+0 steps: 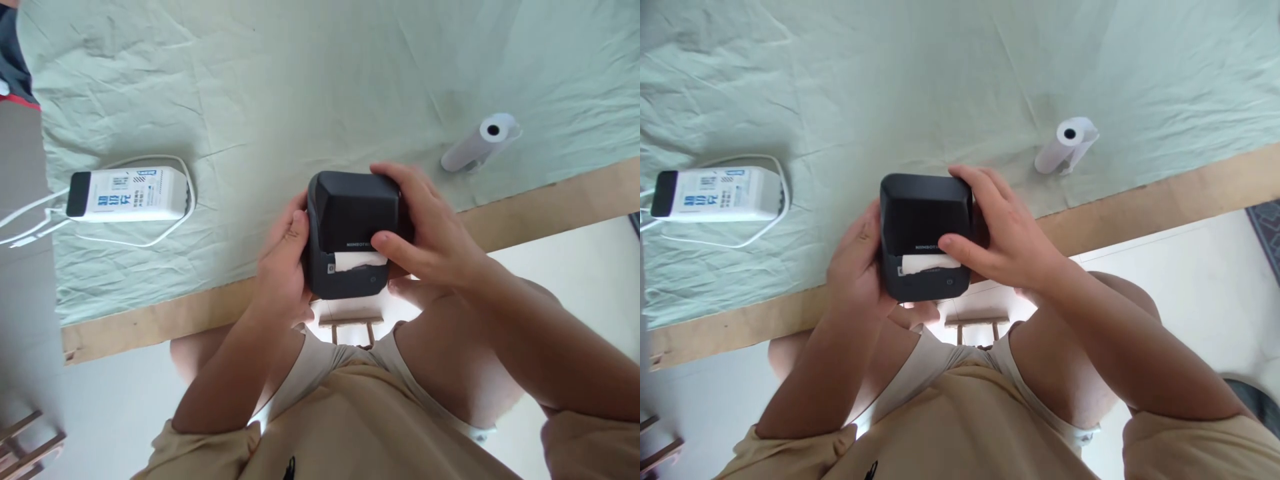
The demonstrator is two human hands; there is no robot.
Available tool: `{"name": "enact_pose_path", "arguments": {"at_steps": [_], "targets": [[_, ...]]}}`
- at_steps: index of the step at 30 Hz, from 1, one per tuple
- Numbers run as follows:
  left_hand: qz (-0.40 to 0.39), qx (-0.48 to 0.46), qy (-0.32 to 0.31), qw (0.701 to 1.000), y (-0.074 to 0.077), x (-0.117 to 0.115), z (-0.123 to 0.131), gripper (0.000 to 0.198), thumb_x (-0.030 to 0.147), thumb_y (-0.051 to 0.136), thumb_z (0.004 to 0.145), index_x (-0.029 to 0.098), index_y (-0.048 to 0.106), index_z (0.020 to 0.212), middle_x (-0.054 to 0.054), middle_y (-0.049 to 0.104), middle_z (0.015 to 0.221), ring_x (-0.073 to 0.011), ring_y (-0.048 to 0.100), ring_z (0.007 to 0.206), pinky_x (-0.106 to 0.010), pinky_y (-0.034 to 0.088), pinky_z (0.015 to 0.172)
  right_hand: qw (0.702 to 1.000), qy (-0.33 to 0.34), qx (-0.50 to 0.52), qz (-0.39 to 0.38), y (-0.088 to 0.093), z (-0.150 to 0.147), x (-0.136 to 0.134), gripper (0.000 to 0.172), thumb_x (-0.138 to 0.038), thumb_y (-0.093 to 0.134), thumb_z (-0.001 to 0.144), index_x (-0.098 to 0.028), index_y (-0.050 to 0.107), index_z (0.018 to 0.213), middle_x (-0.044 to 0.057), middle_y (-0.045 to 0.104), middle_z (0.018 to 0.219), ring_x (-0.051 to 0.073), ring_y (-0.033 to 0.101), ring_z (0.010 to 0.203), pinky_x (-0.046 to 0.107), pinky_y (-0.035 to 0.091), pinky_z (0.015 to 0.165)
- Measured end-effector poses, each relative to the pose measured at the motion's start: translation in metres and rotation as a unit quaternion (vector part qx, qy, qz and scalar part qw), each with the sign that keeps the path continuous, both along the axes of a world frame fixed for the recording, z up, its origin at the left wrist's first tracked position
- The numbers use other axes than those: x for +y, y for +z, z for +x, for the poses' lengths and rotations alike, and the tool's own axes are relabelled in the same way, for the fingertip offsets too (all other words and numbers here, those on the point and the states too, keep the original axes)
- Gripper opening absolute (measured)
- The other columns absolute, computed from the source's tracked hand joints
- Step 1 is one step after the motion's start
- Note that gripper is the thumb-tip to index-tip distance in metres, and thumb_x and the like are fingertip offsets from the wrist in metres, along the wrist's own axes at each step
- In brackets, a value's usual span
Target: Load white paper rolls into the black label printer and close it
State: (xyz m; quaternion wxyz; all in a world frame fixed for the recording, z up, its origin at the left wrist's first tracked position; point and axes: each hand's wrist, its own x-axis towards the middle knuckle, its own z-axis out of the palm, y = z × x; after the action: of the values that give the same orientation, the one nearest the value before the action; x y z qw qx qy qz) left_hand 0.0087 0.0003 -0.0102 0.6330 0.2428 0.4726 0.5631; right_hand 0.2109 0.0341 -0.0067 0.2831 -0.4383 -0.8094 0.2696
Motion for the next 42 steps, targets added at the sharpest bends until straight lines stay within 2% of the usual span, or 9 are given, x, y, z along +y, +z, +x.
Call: {"name": "enact_pose_path", "arguments": {"at_steps": [5,12,15,18,23,27,32,37,42], "targets": [[-0.014,-0.012,-0.011,1.000,0.002,0.002,-0.004,0.021,0.040,0.070,0.102,0.023,0.081,0.108,0.000,0.078,0.088,-0.0155,0.077,0.083,-0.025,0.065,0.074,0.999,-0.004,0.042,0.027,-0.001,0.006,-0.003,0.078,-0.070,0.072,0.090,-0.022,0.053,0.148,0.002,0.060,0.089,0.018,0.060,0.073,0.035,0.057,0.061],[-0.031,-0.011,0.012,0.999,0.000,0.001,-0.002,0.022,0.039,0.072,0.100,0.022,0.080,0.113,-0.001,0.082,0.096,-0.0208,0.080,0.097,-0.030,0.067,0.083,0.983,0.018,0.171,-0.064,0.016,-0.001,-0.007,0.055,-0.027,0.084,0.087,-0.032,0.057,0.134,-0.013,0.039,0.061,0.006,0.038,0.045,0.024,0.030,0.042],[-0.023,-0.020,0.008,0.999,0.000,-0.001,-0.002,0.031,0.046,0.069,0.101,0.023,0.079,0.119,-0.002,0.083,0.105,-0.0227,0.080,0.104,-0.032,0.067,0.088,0.973,-0.032,0.229,0.012,0.023,-0.009,-0.009,0.031,-0.021,0.073,0.097,-0.032,0.061,0.124,-0.013,0.052,0.057,0.007,0.048,0.042,0.025,0.032,0.040],[0.002,0.006,-0.021,1.000,0.002,-0.004,-0.003,0.037,0.048,0.077,0.095,0.023,0.078,0.122,-0.003,0.082,0.111,-0.0214,0.080,0.103,-0.029,0.065,0.085,0.954,-0.125,0.266,0.061,0.024,-0.019,-0.008,0.021,-0.019,0.073,0.096,-0.032,0.062,0.107,-0.006,0.069,0.083,0.012,0.070,0.064,0.027,0.042,0.045],[0.021,0.037,-0.062,0.997,-0.001,-0.008,-0.008,0.044,0.047,0.081,0.092,0.024,0.073,0.129,-0.004,0.082,0.111,-0.0191,0.080,0.093,-0.025,0.064,0.074,0.979,-0.102,0.050,0.169,0.025,-0.027,0.001,0.012,-0.015,0.070,0.090,-0.025,0.066,0.088,-0.006,0.071,0.074,0.009,0.058,0.055,0.028,0.040,0.050],[0.041,0.010,-0.102,0.994,-0.008,-0.009,-0.012,0.049,0.048,0.077,0.096,0.027,0.067,0.140,-0.006,0.077,0.137,-0.0255,0.075,0.123,-0.032,0.064,0.098,0.973,-0.041,-0.145,0.175,0.034,-0.022,0.002,0.013,-0.023,0.063,0.092,-0.026,0.074,0.100,-0.004,0.069,0.067,0.012,0.052,0.051,0.030,0.025,0.048],[0.025,0.012,-0.123,0.992,-0.007,-0.008,-0.013,0.055,0.052,0.078,0.094,0.029,0.066,0.141,-0.007,0.071,0.149,-0.0319,0.063,0.144,-0.042,0.054,0.119,0.976,0.000,-0.186,0.109,0.039,-0.019,0.002,0.020,-0.039,0.063,0.094,-0.031,0.073,0.109,-0.001,0.067,0.064,0.014,0.044,0.046,0.030,0.016,0.049],[0.026,-0.003,-0.111,0.993,-0.007,-0.009,-0.013,0.054,0.051,0.078,0.094,0.027,0.066,0.140,-0.009,0.073,0.143,-0.0319,0.059,0.148,-0.042,0.053,0.120,0.994,0.001,-0.102,0.032,0.049,-0.015,0.002,0.029,-0.031,0.073,0.083,-0.031,0.073,0.112,-0.003,0.068,0.069,0.013,0.045,0.046,0.031,0.029,0.046],[0.016,-0.038,-0.097,0.994,-0.008,-0.011,-0.013,0.045,0.044,0.077,0.095,0.027,0.067,0.136,-0.007,0.078,0.122,-0.0243,0.078,0.110,-0.031,0.066,0.085,0.961,-0.128,0.237,-0.055,0.051,0.004,0.017,0.030,-0.040,0.067,0.086,-0.035,0.067,0.116,0.000,0.067,0.094,0.014,0.053,0.055,0.032,0.038,0.044]]}}
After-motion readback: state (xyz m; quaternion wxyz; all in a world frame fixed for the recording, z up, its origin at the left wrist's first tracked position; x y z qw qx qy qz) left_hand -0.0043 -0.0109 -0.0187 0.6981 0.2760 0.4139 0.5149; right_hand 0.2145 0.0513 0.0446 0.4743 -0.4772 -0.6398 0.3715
